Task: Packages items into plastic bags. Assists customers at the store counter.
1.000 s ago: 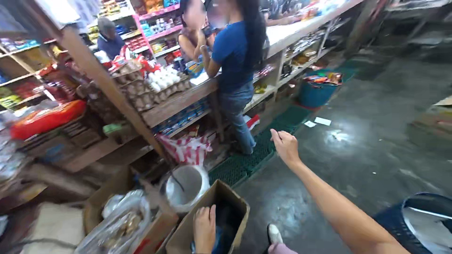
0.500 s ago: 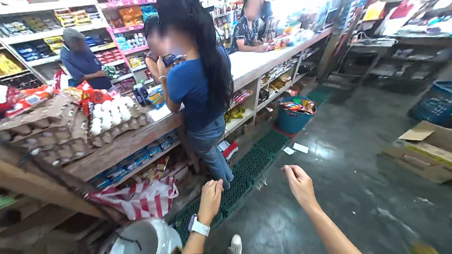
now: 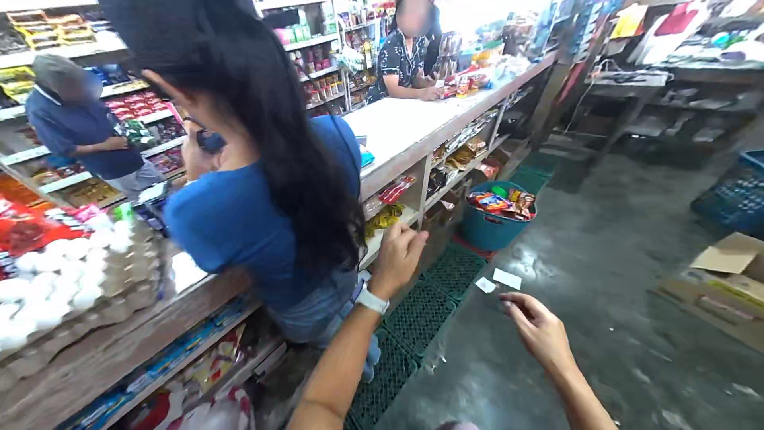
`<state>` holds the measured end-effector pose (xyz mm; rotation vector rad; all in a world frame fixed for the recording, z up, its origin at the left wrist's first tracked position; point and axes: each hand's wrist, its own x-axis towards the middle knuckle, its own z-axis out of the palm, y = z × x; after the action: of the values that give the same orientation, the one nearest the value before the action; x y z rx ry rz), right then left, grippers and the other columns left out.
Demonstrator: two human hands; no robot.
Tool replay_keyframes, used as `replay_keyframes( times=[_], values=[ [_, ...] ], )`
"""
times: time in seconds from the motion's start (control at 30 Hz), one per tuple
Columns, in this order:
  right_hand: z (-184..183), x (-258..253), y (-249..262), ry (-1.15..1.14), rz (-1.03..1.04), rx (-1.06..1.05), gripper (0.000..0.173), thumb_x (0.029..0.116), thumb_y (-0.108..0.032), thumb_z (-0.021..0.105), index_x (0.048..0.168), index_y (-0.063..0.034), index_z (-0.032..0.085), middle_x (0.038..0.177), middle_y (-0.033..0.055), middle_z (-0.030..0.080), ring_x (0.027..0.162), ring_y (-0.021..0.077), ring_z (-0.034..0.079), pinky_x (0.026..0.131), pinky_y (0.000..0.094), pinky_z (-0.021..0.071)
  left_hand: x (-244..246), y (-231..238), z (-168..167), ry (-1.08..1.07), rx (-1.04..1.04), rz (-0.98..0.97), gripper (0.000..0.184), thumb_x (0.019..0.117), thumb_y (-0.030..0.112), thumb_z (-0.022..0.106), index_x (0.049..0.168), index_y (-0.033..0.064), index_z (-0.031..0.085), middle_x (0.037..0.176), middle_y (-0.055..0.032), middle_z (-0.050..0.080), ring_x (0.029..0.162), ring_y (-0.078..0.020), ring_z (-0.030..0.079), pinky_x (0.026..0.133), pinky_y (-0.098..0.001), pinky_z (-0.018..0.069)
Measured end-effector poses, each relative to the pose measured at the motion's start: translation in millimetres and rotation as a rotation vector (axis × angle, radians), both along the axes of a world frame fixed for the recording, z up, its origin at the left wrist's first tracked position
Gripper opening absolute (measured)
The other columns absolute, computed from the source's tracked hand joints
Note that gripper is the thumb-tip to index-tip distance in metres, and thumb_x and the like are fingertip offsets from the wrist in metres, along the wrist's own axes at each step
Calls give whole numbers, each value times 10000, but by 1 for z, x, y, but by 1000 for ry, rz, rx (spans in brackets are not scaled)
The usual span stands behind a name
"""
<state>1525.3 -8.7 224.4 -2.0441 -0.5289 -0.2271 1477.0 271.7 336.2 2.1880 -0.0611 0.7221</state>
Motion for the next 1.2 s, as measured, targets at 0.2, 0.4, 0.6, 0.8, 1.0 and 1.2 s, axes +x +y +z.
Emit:
replay_keyframes(
  times=[0.2,0.4,0.6,0.8,1.0,1.2],
  values=[
    [-35,146,-64,144,-103,-11,304,1032,-115,524,1148,117,682,1036,284,702,862,326,688,832,498,555,165,23,56,-174,-51,172,370,1078,238,488,1345,-3,572,1565,-248,360,1359,-345,490,1058,-460,484],
    [-17,325,-82,200,-45,52,332,1032,-110,524,1183,165,633,994,278,682,802,180,653,786,350,560,280,98,105,-636,-544,511,576,1057,176,472,1564,-10,271,1565,-274,316,1250,-295,577,984,-396,550],
    [5,431,10,306,29,100,450,1066,-302,529,868,83,652,702,16,635,583,-7,590,602,215,532,283,176,147,-1052,-674,865,690,1069,108,457,1614,43,40,1596,-270,239,1299,-300,538,1008,-383,536],
    [-2,463,124,409,344,68,477,1099,-276,410,900,50,696,675,-29,641,573,-26,585,578,178,515,274,231,171,-1399,-650,984,530,1082,86,382,1554,-34,172,1486,-258,395,1266,-303,554,1037,-398,514],
    [46,494,205,445,489,-7,471,1108,-262,389,965,68,693,710,-17,657,611,-29,606,623,171,531,289,240,196,-1595,-667,1010,500,1126,154,253,1575,23,76,1502,-226,390,1279,-274,561,1052,-372,506],
    [92,515,263,451,611,74,435,1099,-233,391,918,40,677,650,-74,641,566,-44,607,581,154,541,274,279,206,-1474,-712,1477,713,1085,209,456,1606,23,7,1618,-239,217,1468,-280,324,1186,-386,338]
  ],
)
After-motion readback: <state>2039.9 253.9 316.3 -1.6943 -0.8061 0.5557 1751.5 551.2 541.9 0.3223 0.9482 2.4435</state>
